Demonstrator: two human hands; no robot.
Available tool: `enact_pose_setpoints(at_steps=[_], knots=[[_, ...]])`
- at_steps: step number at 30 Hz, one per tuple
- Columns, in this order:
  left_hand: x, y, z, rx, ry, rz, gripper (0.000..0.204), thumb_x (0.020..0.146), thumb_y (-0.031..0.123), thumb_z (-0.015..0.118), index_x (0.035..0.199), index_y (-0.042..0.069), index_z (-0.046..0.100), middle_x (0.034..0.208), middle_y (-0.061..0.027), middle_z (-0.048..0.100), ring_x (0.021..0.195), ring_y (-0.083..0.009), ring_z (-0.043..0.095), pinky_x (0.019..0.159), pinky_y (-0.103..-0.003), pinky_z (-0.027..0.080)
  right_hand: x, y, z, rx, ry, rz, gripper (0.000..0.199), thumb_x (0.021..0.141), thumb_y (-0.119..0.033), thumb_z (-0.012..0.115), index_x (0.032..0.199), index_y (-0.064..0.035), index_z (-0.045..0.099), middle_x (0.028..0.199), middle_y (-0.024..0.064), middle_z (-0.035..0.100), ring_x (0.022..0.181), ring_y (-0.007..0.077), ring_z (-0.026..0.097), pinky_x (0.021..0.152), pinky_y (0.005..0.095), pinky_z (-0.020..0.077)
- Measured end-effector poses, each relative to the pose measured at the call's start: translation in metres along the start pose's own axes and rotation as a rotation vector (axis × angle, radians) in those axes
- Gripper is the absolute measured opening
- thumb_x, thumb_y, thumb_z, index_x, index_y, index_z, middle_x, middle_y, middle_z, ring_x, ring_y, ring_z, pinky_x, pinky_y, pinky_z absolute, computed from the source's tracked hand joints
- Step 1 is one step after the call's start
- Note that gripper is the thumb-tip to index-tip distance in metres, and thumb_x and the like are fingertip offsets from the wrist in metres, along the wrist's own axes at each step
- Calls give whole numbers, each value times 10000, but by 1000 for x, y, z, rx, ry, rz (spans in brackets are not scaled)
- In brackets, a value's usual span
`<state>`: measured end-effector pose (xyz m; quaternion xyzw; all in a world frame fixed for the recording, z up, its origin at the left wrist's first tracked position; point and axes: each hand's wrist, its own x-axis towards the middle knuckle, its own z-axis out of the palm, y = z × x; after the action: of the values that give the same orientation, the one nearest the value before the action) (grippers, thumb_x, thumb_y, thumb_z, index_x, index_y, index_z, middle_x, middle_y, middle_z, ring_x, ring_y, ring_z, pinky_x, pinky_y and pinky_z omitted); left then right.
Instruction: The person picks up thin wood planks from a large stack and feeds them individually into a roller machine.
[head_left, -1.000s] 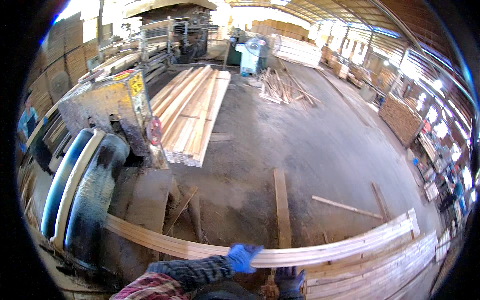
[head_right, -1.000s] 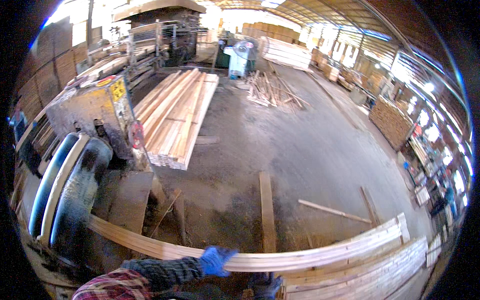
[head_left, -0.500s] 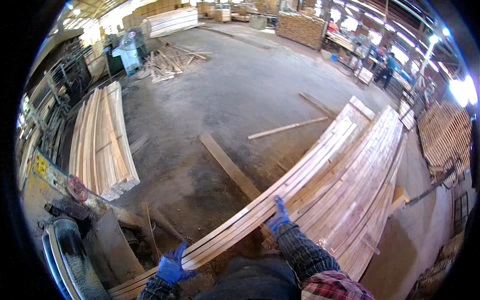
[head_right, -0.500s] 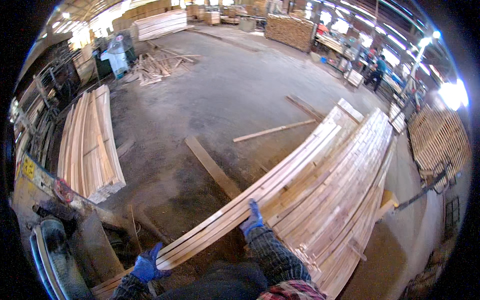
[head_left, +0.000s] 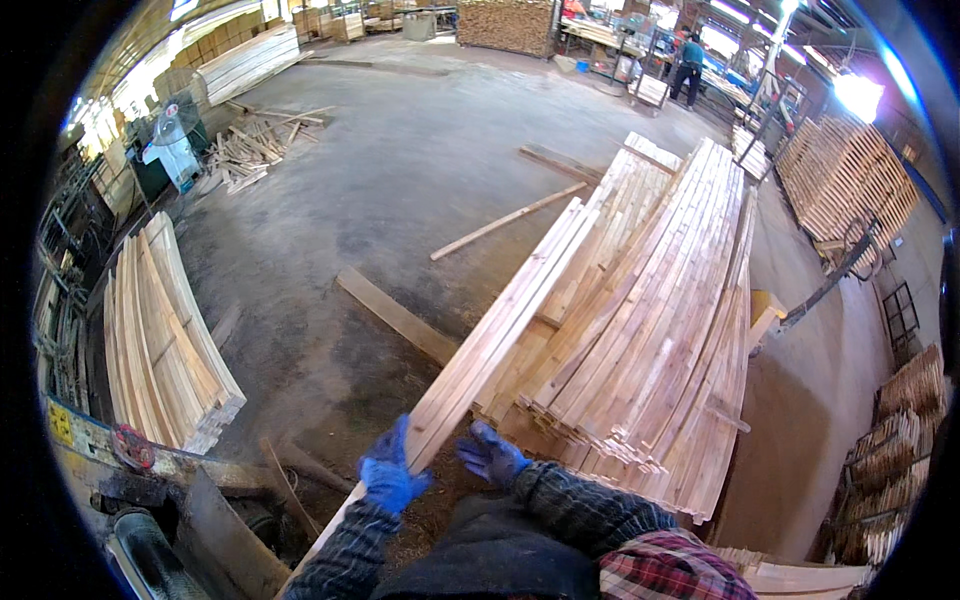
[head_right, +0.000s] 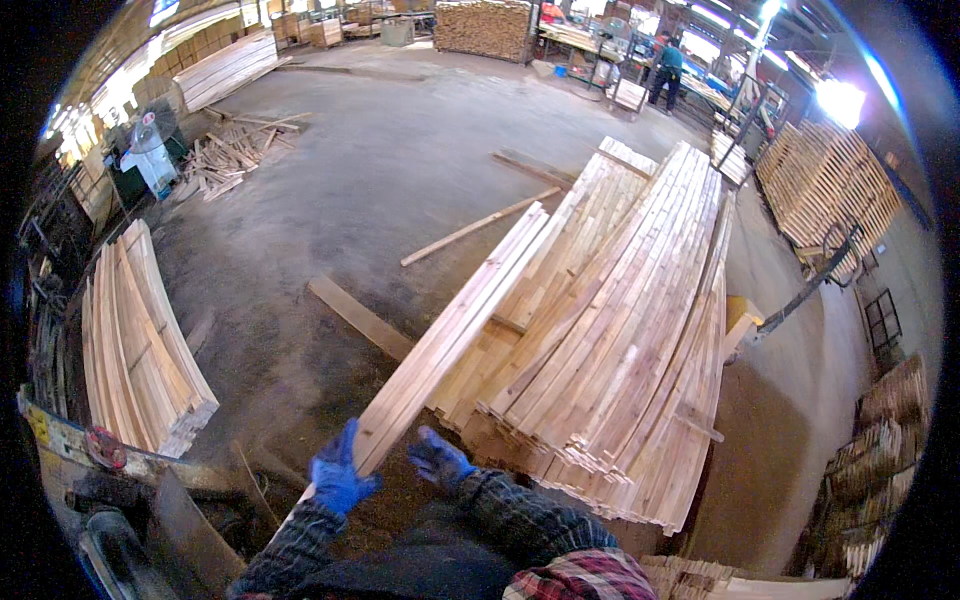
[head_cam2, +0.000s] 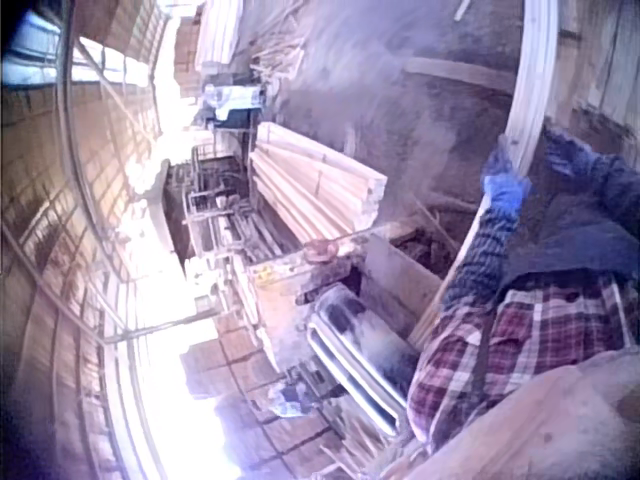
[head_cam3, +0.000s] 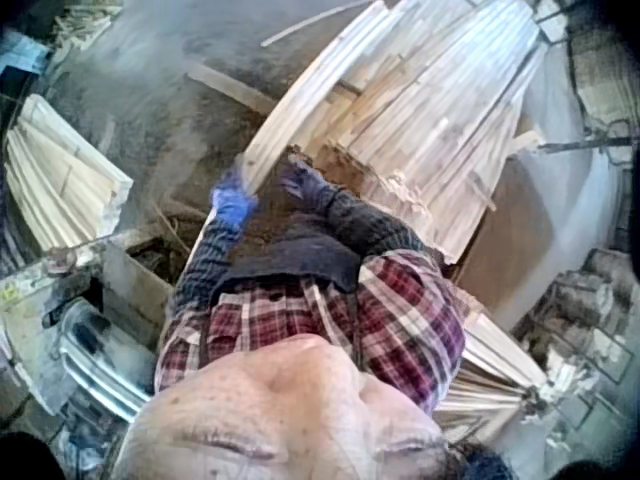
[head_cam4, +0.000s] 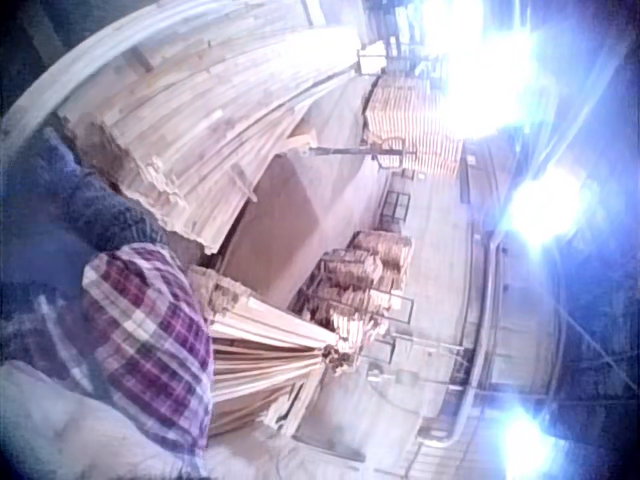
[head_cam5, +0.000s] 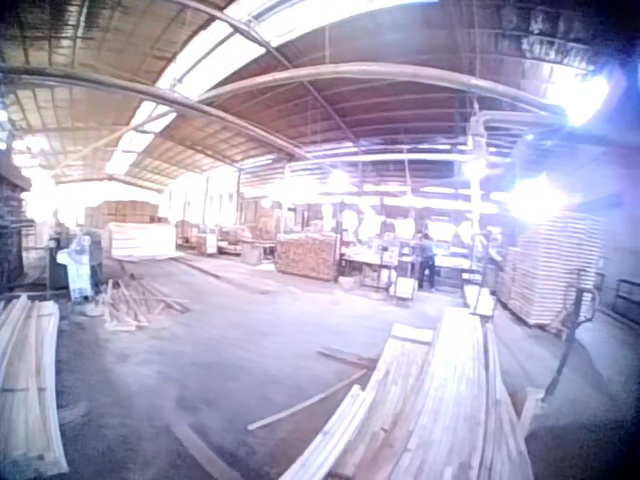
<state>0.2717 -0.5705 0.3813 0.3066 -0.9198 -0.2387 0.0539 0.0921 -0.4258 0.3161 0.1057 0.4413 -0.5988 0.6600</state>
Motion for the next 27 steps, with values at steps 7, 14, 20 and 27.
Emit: enact_pose_setpoints(at_steps=[7,14,20,27], knots=[[-57,-31,-49,55,-63,-68,1089,534,339,819,1427,70,258,1122,-217,584,989,-392,587,842,-457,485,-9,-18,-163,-575,537,-877,829,800,-347,733,1438,-64,288,1402,156,401,1268,255,407,1074,381,299],[-121,-93,-69,101,-41,-333,1168,457,239,858,1439,92,243,1145,-183,592,1008,-338,600,860,-423,495,-91,-19,-250,-162,877,-878,818,807,-276,727,1401,62,279,1424,189,351,1307,259,358,1064,330,315],[-163,-116,-102,46,-205,-770,1341,334,191,908,1462,115,186,1200,-178,563,1066,-319,570,893,-410,494,-108,-6,-243,-12,869,-694,878,792,-267,735,1424,52,215,1471,220,256,1378,313,239,1111,376,231],[-94,-73,-82,118,127,-187,948,615,255,793,1403,25,318,1331,-213,466,1154,-363,512,979,-416,424,-86,-18,-280,-13,784,-711,916,768,-253,757,1437,30,199,1480,219,241,1379,296,240,1107,381,234]])
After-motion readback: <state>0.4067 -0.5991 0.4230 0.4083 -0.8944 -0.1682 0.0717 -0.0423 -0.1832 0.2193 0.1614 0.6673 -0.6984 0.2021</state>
